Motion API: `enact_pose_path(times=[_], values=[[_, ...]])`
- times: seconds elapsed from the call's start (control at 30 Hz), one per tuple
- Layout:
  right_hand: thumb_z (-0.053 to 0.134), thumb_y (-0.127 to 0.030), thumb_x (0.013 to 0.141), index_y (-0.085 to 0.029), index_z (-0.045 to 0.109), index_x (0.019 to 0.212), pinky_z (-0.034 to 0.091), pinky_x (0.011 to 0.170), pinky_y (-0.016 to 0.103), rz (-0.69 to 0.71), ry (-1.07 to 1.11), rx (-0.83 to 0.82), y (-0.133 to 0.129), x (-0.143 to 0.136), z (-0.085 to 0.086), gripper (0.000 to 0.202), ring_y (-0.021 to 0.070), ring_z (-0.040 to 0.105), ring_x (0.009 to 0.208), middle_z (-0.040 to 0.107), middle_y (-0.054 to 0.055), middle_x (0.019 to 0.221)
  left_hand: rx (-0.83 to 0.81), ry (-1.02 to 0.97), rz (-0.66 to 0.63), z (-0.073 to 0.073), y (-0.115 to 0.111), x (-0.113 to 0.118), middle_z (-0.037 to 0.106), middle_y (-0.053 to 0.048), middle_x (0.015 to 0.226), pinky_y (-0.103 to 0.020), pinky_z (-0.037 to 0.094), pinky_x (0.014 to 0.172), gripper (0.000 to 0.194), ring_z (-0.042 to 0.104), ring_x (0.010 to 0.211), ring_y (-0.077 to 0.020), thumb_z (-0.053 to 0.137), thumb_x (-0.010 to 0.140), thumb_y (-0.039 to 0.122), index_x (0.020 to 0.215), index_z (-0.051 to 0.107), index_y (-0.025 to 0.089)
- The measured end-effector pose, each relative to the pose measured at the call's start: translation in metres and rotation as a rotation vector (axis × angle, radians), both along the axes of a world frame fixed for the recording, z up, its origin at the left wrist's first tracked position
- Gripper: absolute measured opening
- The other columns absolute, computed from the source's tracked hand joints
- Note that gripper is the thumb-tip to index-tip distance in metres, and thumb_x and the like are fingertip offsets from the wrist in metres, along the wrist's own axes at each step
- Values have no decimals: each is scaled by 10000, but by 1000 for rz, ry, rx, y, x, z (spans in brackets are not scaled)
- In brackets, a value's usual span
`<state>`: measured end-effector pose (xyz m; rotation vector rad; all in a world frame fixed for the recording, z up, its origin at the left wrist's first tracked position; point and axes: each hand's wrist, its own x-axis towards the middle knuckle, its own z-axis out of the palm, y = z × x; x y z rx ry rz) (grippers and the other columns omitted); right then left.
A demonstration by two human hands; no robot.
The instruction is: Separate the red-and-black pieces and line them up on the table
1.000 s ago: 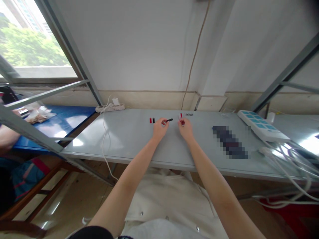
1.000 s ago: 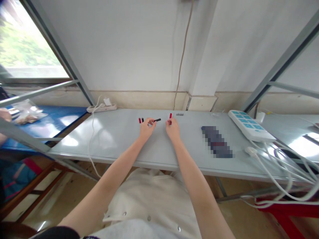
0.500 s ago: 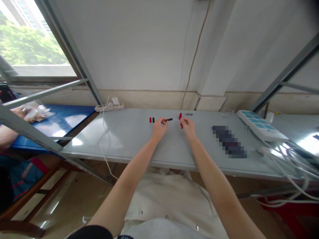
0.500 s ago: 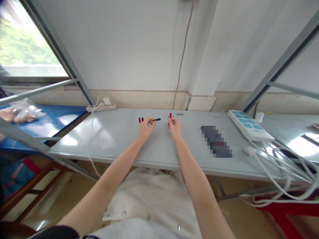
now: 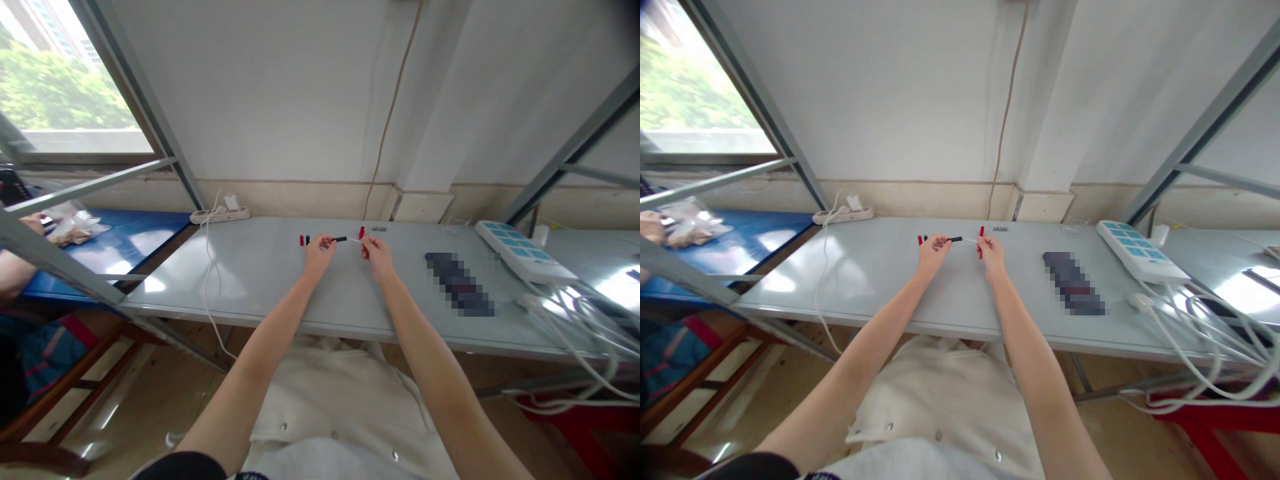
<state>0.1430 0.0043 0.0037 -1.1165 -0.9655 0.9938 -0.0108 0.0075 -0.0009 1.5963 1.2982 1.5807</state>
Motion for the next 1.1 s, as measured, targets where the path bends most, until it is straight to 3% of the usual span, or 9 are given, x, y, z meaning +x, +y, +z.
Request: enact_pose_path(times=[0.33, 0.5, 0.73, 0.9, 1.1], values=[[627, -423, 605, -185, 510, 680, 285, 426, 220, 61, -18, -5, -2, 0, 1, 276, 59, 378, 413, 482, -56, 518, -33, -30, -7, -4, 6, -1, 661, -39, 794, -245, 474, 665, 174, 568, 669, -98, 572, 713, 252, 845, 633, 156], [643, -442, 592, -185, 506, 679, 294, 426, 218, 33, 21, 1, -1, 0, 1, 304, 60, 389, 419, 492, -53, 518, -22, 14, -176, -4, 4, 3, 664, -66, 964, -229, 481, 608, 321, 598, 732, -113, 536, 741, 190, 1053, 607, 190], [668, -401, 595, -183, 498, 631, 333, 432, 215, 71, 132, -46, -3, -1, 3, 279, 61, 418, 434, 516, -36, 540, 0, 178, -399, -7, -5, 9, 559, -79, 1189, -184, 450, 519, 540, 598, 847, -132, 542, 703, 129, 1225, 478, 250], [668, -342, 632, -183, 486, 623, 356, 430, 212, 145, 219, -100, -2, 1, 4, 242, 58, 408, 419, 502, -39, 533, 12, 122, -356, -1, -1, 13, 615, -75, 1092, -213, 474, 598, 427, 602, 806, -121, 524, 741, 141, 1158, 540, 230], [632, -297, 691, -189, 487, 637, 395, 442, 205, 274, 308, -144, -4, 2, 7, 188, 58, 408, 425, 480, -45, 535, -29, 125, -187, 23, 15, 16, 667, -51, 857, -250, 458, 647, 144, 566, 666, -109, 581, 730, 241, 842, 644, 174]])
